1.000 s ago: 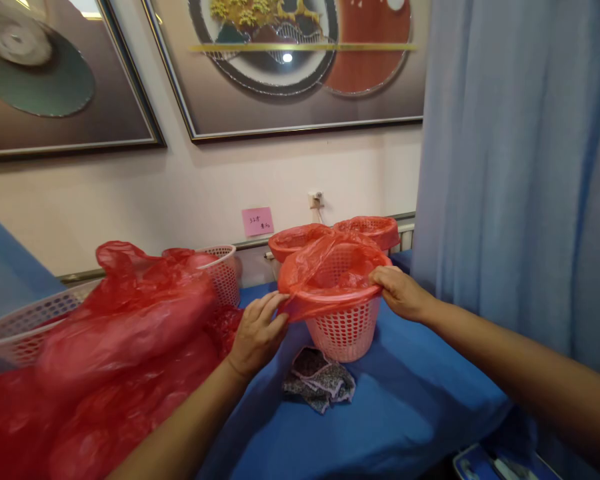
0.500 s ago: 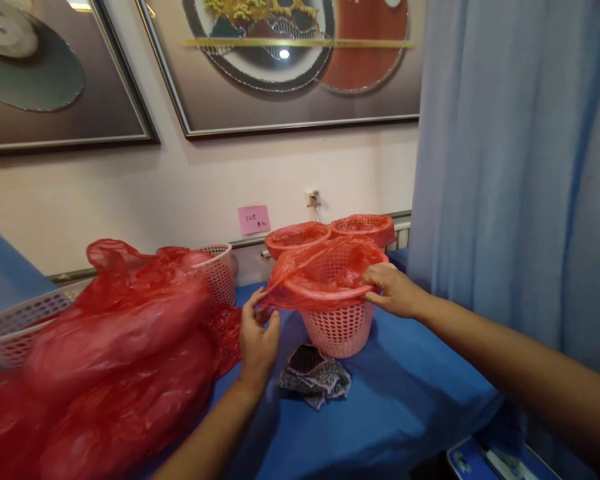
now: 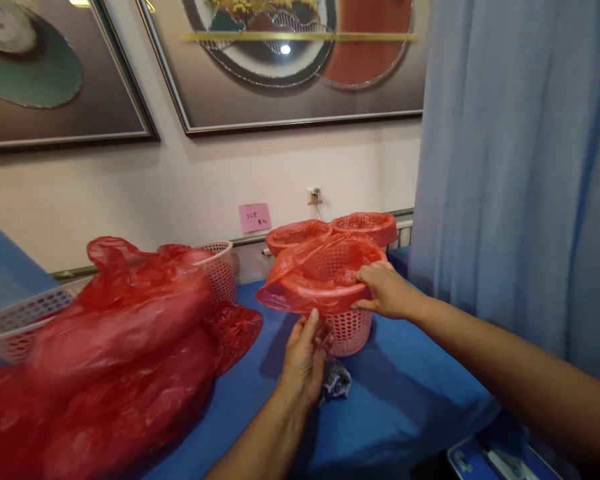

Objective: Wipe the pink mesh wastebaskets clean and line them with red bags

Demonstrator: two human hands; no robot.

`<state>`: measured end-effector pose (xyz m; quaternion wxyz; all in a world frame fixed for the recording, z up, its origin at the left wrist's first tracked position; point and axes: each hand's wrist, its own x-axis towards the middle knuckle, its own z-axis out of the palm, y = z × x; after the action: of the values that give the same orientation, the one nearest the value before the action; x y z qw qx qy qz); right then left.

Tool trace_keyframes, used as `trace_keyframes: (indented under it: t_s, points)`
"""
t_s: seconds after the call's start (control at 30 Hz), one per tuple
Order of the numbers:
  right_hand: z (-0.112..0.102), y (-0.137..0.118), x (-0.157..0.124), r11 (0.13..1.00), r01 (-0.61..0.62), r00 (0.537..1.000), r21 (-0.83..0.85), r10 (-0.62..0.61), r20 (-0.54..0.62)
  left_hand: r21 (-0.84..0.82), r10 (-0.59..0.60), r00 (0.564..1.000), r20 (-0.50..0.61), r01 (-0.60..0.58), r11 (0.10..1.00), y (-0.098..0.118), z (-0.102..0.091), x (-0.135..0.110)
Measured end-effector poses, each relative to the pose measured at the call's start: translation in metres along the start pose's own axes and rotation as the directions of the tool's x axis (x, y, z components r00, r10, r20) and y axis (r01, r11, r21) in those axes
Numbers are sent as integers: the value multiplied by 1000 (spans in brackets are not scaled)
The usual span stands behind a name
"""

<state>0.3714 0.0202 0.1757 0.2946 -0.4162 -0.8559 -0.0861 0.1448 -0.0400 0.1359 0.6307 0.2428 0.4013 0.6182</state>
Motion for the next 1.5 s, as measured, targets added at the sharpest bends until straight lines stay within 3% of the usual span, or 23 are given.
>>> trace_keyframes:
  t_s: [0.1,0.23,0.33,0.37,0.4,0.43,0.47,0.5,0.53,0.57,0.6,0.63,0.7,0.8,0.83,0.93,1.03,1.2,1.27,1.4,1.5]
  points:
    - [2,3,-2,999,3,1000,45,-2,-21,72,141,990,-13,-140,987,6,-3,13]
    - [8,13,-4,985,24,998,172,-12,-69,147,251,966,-60,-240,960,19,-15,39]
    - [10,27,-5,971,48,995,234,-25,-101,209,351,931,-102,-325,922,33,-28,52]
    - [10,31,-5,970,54,994,236,-29,-108,236,415,901,-122,-380,894,39,-33,53]
    - [10,35,-5,971,62,993,232,-37,-110,289,526,840,-135,-474,831,47,-37,53]
    - [10,38,-5,971,72,993,228,-48,-108,371,667,736,-120,-590,717,55,-40,50]
    - [10,40,-5,971,81,993,226,-59,-103,483,818,574,-43,-704,520,63,-42,46]
    - [9,41,-5,969,89,993,230,-69,-96,577,922,371,115,-780,242,72,-42,40]
    - [9,41,-5,967,94,993,236,-74,-91,606,918,213,335,-794,-37,81,-40,34]
    - [8,41,-4,965,94,993,244,-74,-88,560,822,118,557,-784,-267,89,-36,29]
    - [8,41,-4,964,90,994,249,-71,-85,464,666,83,741,-781,-418,97,-31,24]
    - [8,41,-3,964,86,994,252,-67,-82,359,483,83,872,-779,-514,104,-24,20]
    - [8,42,-3,964,80,995,253,-63,-74,215,233,85,969,-755,-620,116,-9,17]
    - [8,44,-3,963,89,995,256,-73,-72,111,65,91,994,-723,-682,128,5,23]
    - [8,45,-4,962,92,994,257,-76,-74,97,19,116,993,-718,-689,131,6,28]
    - [6,44,-5,961,93,994,260,-77,-72,101,-102,243,965,-696,-711,138,0,48]
    - [3,46,-3,959,95,995,267,-85,-48,139,-102,317,943,-654,-744,143,-11,68]
    - [-4,61,-5,984,17,998,175,-26,52,224,-1,342,940,-617,-754,131,-16,76]
    - [-10,57,-9,994,-27,1000,103,27,8,259,42,352,935,-598,-758,117,-9,69]
    - [-17,5,-9,988,81,982,131,-57,-179,264,54,362,931,-564,-782,81,16,50]
    - [-7,-45,4,978,55,995,201,-38,-89,299,88,350,933,-611,-733,65,29,41]
